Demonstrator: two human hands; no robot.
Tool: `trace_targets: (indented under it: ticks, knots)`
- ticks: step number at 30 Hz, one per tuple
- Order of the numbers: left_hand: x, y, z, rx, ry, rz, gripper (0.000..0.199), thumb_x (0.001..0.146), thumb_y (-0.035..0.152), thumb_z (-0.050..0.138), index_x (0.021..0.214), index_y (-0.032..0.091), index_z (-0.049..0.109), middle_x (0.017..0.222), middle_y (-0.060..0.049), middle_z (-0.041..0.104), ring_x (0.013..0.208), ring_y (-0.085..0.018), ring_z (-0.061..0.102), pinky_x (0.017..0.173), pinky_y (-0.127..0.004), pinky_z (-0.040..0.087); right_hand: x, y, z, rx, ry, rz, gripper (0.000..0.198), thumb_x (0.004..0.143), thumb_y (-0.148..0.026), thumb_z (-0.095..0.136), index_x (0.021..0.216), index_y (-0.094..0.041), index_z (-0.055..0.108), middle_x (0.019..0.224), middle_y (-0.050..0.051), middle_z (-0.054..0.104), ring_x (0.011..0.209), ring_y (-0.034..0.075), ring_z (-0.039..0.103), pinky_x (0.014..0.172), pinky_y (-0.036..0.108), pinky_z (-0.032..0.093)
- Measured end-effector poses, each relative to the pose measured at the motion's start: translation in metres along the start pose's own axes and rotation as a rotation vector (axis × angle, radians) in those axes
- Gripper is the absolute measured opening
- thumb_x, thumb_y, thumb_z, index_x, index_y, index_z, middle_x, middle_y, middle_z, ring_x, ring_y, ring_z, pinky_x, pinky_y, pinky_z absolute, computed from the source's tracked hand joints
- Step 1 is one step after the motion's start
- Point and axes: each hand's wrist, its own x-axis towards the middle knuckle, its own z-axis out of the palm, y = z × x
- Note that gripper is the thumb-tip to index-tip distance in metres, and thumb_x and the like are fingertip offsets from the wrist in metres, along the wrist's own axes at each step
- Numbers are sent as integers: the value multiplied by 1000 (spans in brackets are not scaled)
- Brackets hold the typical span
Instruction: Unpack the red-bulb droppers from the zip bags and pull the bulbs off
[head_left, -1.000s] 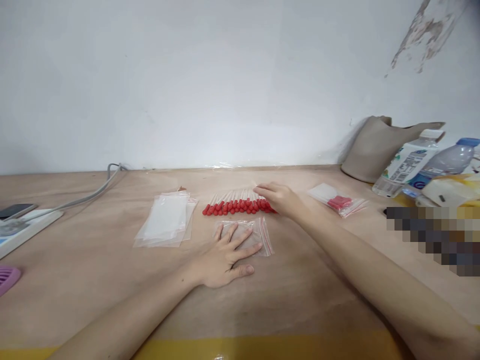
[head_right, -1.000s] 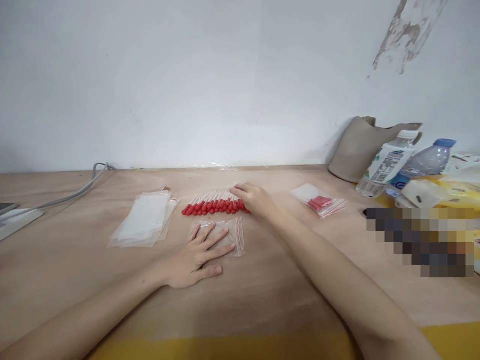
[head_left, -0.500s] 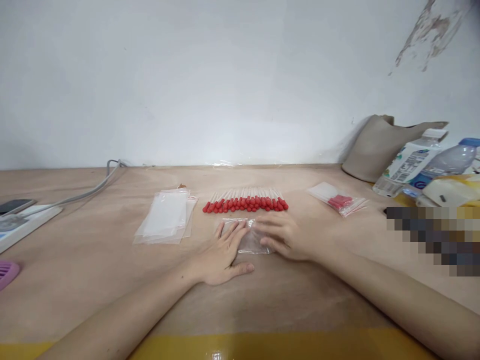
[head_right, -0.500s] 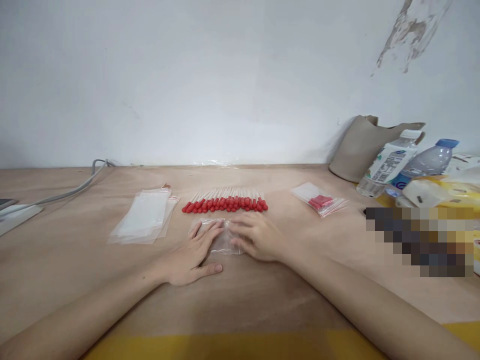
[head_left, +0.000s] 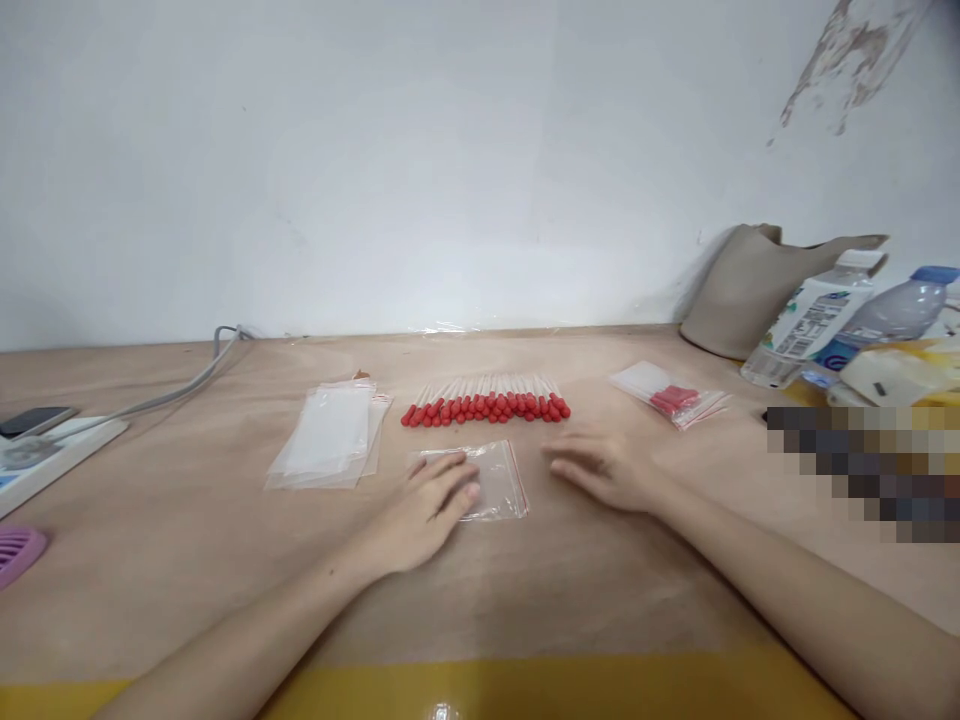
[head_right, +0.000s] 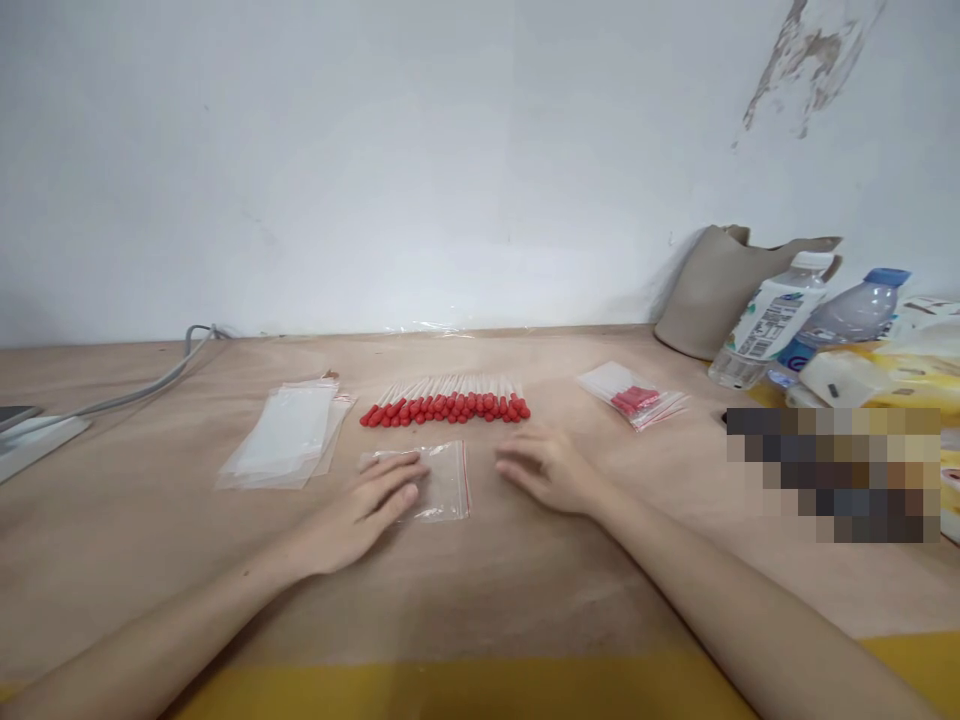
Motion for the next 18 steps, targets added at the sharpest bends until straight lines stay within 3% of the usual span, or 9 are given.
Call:
trace_targets:
  ticks: [2,4,6,8,12,15,18]
  knots:
    - [1,-2,-3,-88,142,-130,43,89,50,28,120,26,45,124,-5,51,112,-22,49,94,-39,38,-1,21,-12,-246,179,202,23,83,-31,46,87,-20,66,92,6,66,89,21,56,84,39,39]
    - [6,-9,-6,-66,273,-171,39,86,48,36,112,23,50,113,-5,57,104,-22,53,87,-37,42,-4,46,-24,-526,294,473,24,80,-30,47,82,-18,67,96,9,64,96,27,52,86,45,33]
    - [13,-18,-6,36,360,-154,34,83,46,42,105,22,54,105,-6,57,104,-24,50,89,-39,39,-9,69,-34,-703,296,670,26,76,-29,48,92,-16,66,106,13,60,102,30,48,86,47,30]
    - [21,-27,-6,105,372,-145,32,81,46,45,98,20,56,98,-6,56,102,-25,48,88,-40,38,-16,85,-40,-766,202,785,28,75,-30,49,93,-15,65,107,14,58,99,31,49,83,48,30]
    - [28,-32,-5,110,286,-186,29,78,47,49,80,19,56,82,-5,54,90,-24,50,78,-37,41,-24,96,-43,-748,85,855,27,76,-32,46,85,-16,65,95,13,61,88,28,53,74,42,34]
    - [24,-24,-6,84,224,-180,26,79,44,47,70,19,51,75,-3,52,79,-21,51,70,-33,41,-24,99,-41,-756,147,848,24,77,-28,44,82,-17,64,93,12,61,88,27,53,71,39,33]
    - [16,-19,-9,-18,193,-164,22,83,39,41,73,20,44,68,1,51,64,-15,50,58,-27,38,-25,103,-37,-785,202,822,22,77,-24,42,79,-15,62,90,12,61,89,26,52,70,39,32]
